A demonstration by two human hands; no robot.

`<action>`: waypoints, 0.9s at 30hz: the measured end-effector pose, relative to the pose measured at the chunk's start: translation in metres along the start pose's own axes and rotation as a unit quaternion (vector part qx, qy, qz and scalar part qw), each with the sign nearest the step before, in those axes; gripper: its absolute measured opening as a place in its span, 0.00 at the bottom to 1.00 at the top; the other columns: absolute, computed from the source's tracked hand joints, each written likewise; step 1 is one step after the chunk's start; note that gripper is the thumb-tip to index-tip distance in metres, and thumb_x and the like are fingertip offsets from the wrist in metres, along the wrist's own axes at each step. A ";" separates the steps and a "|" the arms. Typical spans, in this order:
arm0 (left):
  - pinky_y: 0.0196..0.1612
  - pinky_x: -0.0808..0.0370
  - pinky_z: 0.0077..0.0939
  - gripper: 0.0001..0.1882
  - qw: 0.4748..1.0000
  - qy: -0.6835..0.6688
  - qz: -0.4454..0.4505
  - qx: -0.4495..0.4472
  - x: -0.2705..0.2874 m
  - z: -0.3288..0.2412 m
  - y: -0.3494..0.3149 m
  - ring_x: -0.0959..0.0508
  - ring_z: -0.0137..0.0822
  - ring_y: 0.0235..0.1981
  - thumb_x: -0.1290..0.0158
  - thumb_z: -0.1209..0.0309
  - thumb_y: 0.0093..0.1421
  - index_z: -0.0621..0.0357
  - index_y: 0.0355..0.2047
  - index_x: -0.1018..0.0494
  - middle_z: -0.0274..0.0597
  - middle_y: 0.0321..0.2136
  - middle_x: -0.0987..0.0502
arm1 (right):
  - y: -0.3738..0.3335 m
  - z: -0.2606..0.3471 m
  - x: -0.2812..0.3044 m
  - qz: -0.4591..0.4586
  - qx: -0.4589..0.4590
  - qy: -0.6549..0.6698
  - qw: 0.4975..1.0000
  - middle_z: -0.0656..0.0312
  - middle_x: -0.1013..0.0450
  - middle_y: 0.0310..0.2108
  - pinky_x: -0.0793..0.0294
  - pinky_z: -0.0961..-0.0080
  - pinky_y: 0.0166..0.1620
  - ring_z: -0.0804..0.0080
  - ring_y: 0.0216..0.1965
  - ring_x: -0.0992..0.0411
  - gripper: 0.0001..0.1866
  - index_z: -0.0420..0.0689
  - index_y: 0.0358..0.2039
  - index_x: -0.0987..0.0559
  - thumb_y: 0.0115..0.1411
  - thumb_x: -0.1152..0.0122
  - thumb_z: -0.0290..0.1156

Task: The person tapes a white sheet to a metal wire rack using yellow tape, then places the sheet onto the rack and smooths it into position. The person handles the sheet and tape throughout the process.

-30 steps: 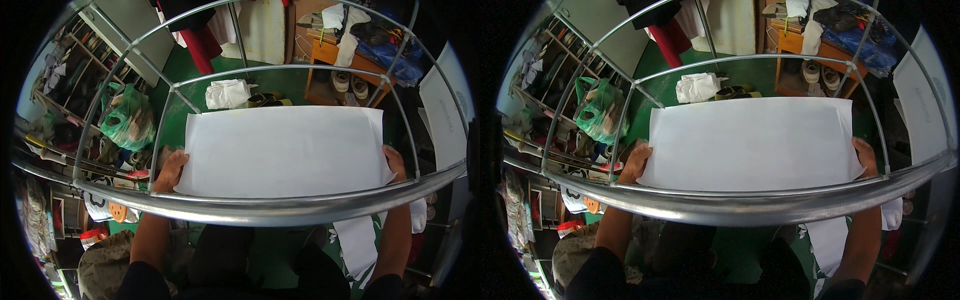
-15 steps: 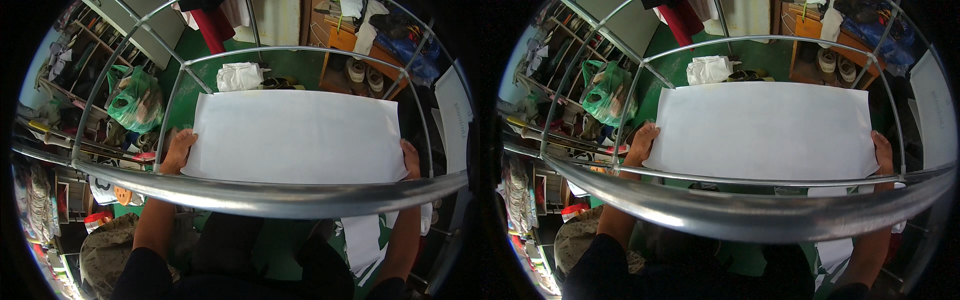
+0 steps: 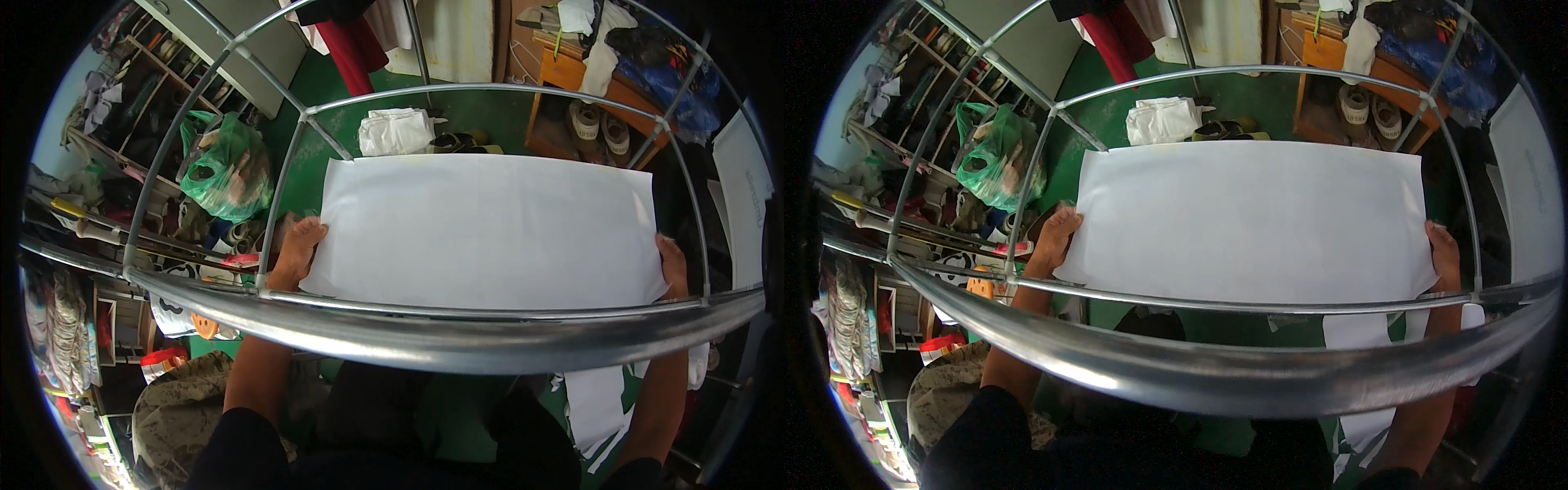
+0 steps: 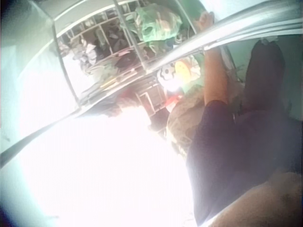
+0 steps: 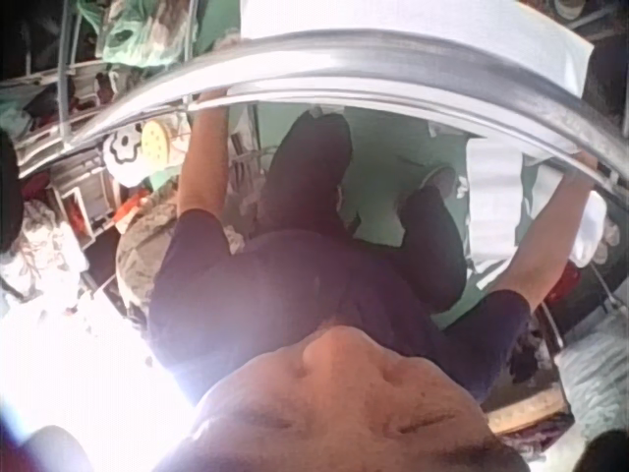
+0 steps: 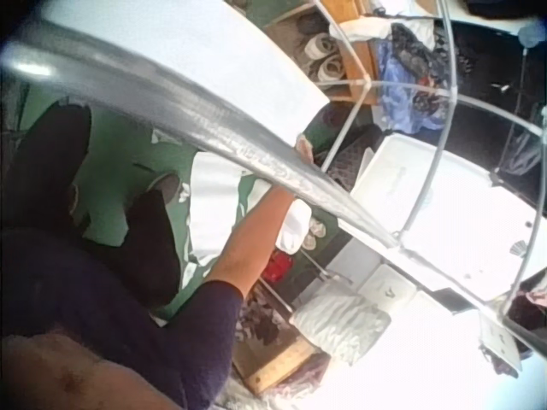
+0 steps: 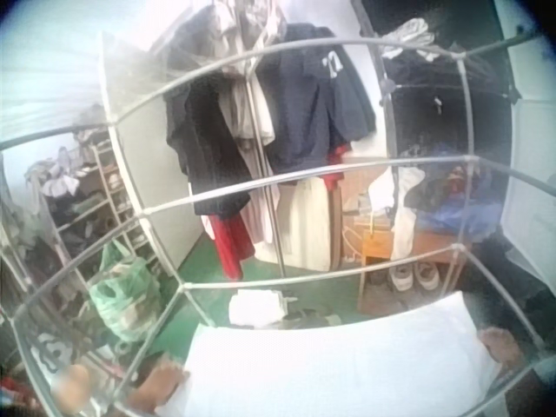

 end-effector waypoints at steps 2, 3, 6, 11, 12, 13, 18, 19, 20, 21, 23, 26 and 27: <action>0.35 0.26 0.19 0.03 1.000 -0.011 0.005 0.008 0.012 -0.002 -0.005 0.24 0.21 0.30 0.45 0.74 0.68 0.55 0.34 0.24 0.29 0.29 0.22 | -0.004 0.001 -0.014 -0.012 -0.006 -0.026 1.000 0.58 0.19 0.35 0.24 0.70 0.40 0.69 0.32 0.24 0.20 0.39 0.45 0.18 0.66 0.33 0.45; 0.36 0.26 0.19 0.03 1.000 -0.015 0.005 0.023 0.000 -0.008 -0.011 0.24 0.21 0.31 0.45 0.73 0.68 0.55 0.35 0.24 0.31 0.31 0.21 | -0.009 0.005 -0.014 -0.008 -0.004 -0.034 0.999 0.58 0.19 0.35 0.24 0.70 0.40 0.69 0.32 0.24 0.20 0.39 0.45 0.18 0.66 0.33 0.46; 0.36 0.27 0.18 0.04 0.999 -0.014 0.019 0.026 -0.009 -0.006 -0.005 0.24 0.21 0.31 0.45 0.72 0.68 0.57 0.38 0.23 0.32 0.33 0.21 | -0.009 0.002 -0.006 0.020 0.006 -0.009 1.000 0.57 0.19 0.34 0.24 0.70 0.39 0.70 0.32 0.24 0.22 0.37 0.45 0.18 0.67 0.34 0.45; 0.45 0.25 0.35 0.11 0.954 0.268 0.021 -0.132 0.040 -0.013 -0.008 0.24 0.33 0.42 0.43 0.70 0.65 0.64 0.43 0.22 0.40 0.36 0.22 | -0.029 0.018 -0.030 -0.024 -0.021 -0.123 0.992 0.55 0.19 0.40 0.25 0.65 0.47 0.66 0.38 0.23 0.23 0.41 0.51 0.18 0.68 0.38 0.48; 0.44 0.25 0.30 0.08 0.984 0.163 0.026 -0.070 0.053 -0.005 0.002 0.23 0.30 0.40 0.43 0.71 0.65 0.61 0.41 0.21 0.37 0.35 0.21 | -0.016 0.008 -0.015 0.027 -0.039 -0.094 0.994 0.53 0.20 0.47 0.27 0.63 0.54 0.63 0.45 0.24 0.26 0.44 0.56 0.19 0.67 0.38 0.51; 0.42 0.25 0.25 0.06 0.998 0.059 0.036 0.005 0.047 0.008 0.009 0.23 0.27 0.38 0.44 0.72 0.66 0.59 0.40 0.21 0.33 0.34 0.21 | -0.008 0.006 -0.008 -0.014 -0.033 -0.137 0.990 0.53 0.22 0.50 0.30 0.61 0.58 0.60 0.49 0.25 0.27 0.44 0.57 0.20 0.66 0.38 0.51; 0.45 0.23 0.24 0.08 0.999 0.000 0.038 -0.010 0.012 -0.004 -0.006 0.20 0.27 0.38 0.45 0.73 0.68 0.60 0.45 0.21 0.36 0.39 0.17 | -0.042 0.036 -0.034 -0.015 -0.020 -0.057 0.998 0.56 0.20 0.42 0.23 0.68 0.47 0.68 0.41 0.23 0.24 0.38 0.53 0.19 0.65 0.32 0.43; 0.46 0.23 0.24 0.08 0.998 -0.008 0.053 -0.012 0.007 -0.004 -0.001 0.20 0.27 0.38 0.45 0.73 0.68 0.60 0.45 0.21 0.36 0.39 0.17 | -0.036 0.034 -0.023 0.001 -0.013 -0.046 0.999 0.56 0.20 0.41 0.23 0.69 0.45 0.68 0.40 0.23 0.23 0.38 0.52 0.19 0.65 0.32 0.42; 0.46 0.23 0.24 0.09 0.998 -0.017 0.067 -0.013 0.003 -0.002 0.003 0.19 0.27 0.39 0.46 0.72 0.68 0.60 0.46 0.21 0.36 0.40 0.17 | -0.032 0.032 -0.013 0.018 -0.006 -0.036 0.999 0.57 0.20 0.40 0.23 0.70 0.44 0.69 0.38 0.23 0.22 0.37 0.50 0.19 0.65 0.32 0.42; 0.47 0.23 0.25 0.09 0.997 -0.022 0.073 -0.014 0.005 -0.004 0.004 0.19 0.27 0.39 0.46 0.72 0.69 0.60 0.46 0.21 0.36 0.40 0.17 | -0.032 0.031 -0.016 0.013 -0.002 -0.027 1.000 0.59 0.19 0.38 0.22 0.72 0.41 0.70 0.35 0.23 0.20 0.38 0.49 0.19 0.66 0.33 0.41; 0.47 0.23 0.25 0.09 0.996 -0.022 0.089 -0.010 0.008 -0.005 0.004 0.19 0.27 0.39 0.47 0.72 0.70 0.60 0.46 0.21 0.36 0.40 0.17 | -0.037 0.029 -0.022 0.016 -0.014 -0.013 1.000 0.59 0.19 0.38 0.22 0.72 0.40 0.70 0.35 0.22 0.19 0.38 0.48 0.19 0.66 0.33 0.41; 0.48 0.23 0.25 0.09 0.994 -0.024 0.107 -0.019 0.015 -0.006 0.004 0.19 0.27 0.40 0.48 0.73 0.70 0.60 0.47 0.22 0.36 0.41 0.17 | -0.043 0.030 -0.032 0.008 -0.015 0.011 1.000 0.60 0.19 0.35 0.21 0.73 0.39 0.72 0.33 0.22 0.16 0.40 0.43 0.16 0.66 0.32 0.41; 0.48 0.23 0.25 0.09 0.993 -0.024 0.113 -0.024 0.016 -0.007 0.004 0.19 0.27 0.40 0.48 0.73 0.70 0.60 0.47 0.22 0.36 0.41 0.17 | -0.044 0.030 -0.033 0.012 -0.013 0.012 1.000 0.60 0.19 0.35 0.21 0.73 0.39 0.72 0.32 0.22 0.15 0.41 0.42 0.16 0.65 0.32 0.41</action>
Point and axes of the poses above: each hand's wrist, its own y-axis towards the middle knuckle, its own x-axis out of the back of the hand, z = x × y, the point moved 4 cm from there along y, towards the middle knuckle
